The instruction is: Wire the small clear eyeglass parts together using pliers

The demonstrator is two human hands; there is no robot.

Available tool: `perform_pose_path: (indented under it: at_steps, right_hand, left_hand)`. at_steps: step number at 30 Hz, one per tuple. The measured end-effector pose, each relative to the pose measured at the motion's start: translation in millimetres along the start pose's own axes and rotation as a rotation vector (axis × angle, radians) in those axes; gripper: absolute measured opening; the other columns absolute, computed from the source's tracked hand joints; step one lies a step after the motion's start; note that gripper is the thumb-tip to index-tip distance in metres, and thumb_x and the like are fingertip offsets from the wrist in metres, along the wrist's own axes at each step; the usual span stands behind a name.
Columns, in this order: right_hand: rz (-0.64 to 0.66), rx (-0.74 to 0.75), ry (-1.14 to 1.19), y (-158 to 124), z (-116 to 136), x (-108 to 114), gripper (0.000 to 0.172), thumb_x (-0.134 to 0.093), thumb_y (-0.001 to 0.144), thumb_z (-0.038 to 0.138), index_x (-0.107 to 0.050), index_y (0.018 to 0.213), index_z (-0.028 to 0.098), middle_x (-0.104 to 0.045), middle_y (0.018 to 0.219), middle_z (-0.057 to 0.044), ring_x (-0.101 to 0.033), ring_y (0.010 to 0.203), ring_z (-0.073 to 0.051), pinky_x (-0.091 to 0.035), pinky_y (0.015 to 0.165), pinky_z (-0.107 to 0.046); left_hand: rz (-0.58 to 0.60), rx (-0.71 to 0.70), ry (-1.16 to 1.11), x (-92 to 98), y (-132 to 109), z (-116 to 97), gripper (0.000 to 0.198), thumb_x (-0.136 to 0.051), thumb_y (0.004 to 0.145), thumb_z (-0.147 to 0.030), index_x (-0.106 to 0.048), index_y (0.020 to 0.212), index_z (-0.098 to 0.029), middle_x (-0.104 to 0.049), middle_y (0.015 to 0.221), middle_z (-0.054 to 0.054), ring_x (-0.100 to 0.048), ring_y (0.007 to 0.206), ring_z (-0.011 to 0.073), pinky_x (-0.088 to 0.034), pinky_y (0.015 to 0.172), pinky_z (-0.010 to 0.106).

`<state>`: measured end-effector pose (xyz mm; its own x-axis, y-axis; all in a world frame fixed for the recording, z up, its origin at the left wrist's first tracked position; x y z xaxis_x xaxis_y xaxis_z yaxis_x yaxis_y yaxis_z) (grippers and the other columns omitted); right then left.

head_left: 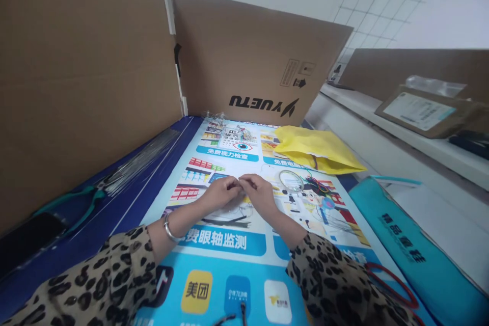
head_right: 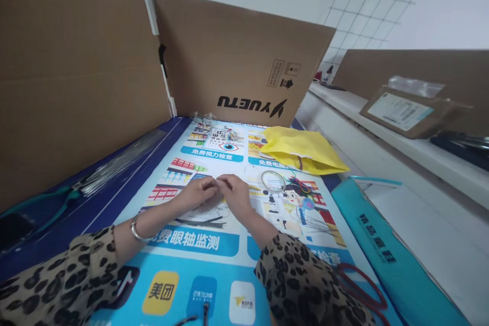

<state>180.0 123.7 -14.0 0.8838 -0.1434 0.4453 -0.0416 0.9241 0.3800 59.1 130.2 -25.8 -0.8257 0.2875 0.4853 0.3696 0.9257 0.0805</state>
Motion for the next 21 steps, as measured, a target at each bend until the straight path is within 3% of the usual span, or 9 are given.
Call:
perform_pose_path:
  at_steps: [4, 8, 21]
  right_hand:
    - [-0.039, -0.095, 0.053, -0.2, -16.1, 3.1, 0.018, -0.057, 0.073, 0.032, -0.063, 0.085, 0.021, -0.064, 0.072, 0.001, -0.055, 0.062, -0.012, -0.044, 0.059, -0.023]
    - [-0.015, -0.088, -0.01, -2.3, -16.6, 2.6, 0.015, -0.058, 0.073, 0.033, -0.063, 0.08, 0.021, -0.062, 0.067, 0.002, -0.053, 0.058, -0.011, -0.042, 0.056, -0.023]
    - [0.033, 0.15, -0.122, -7.2, -2.5, -0.2, 0.01, -0.054, 0.078, 0.025, -0.063, 0.074, 0.023, -0.062, 0.071, 0.0, -0.056, 0.069, -0.014, -0.044, 0.063, -0.026]
  left_hand:
    - [-0.108, -0.108, 0.059, 8.3, 0.9, -4.2, 0.018, -0.047, 0.077, -0.031, -0.06, 0.074, -0.019, -0.059, 0.067, -0.002, -0.052, 0.065, 0.0123, -0.038, 0.058, 0.022]
    - [-0.149, -0.155, 0.114, 12.2, 1.5, -2.2, 0.017, -0.047, 0.079, -0.028, -0.06, 0.072, -0.019, -0.059, 0.07, -0.001, -0.054, 0.071, 0.0128, -0.038, 0.064, 0.023]
    - [-0.189, -0.256, 0.256, 11.4, -3.2, -5.7, 0.014, -0.044, 0.081, -0.015, -0.055, 0.073, -0.019, -0.054, 0.072, -0.001, -0.051, 0.074, 0.013, -0.038, 0.065, 0.025]
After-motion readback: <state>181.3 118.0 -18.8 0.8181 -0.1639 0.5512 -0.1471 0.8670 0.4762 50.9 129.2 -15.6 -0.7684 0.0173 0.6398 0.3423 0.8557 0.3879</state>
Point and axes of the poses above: each hand's wrist, its own y-axis towards the middle knuckle, its own x-axis out of the back of the hand, z = x × y, the point moved 7 cm from there along y, towards the middle knuckle
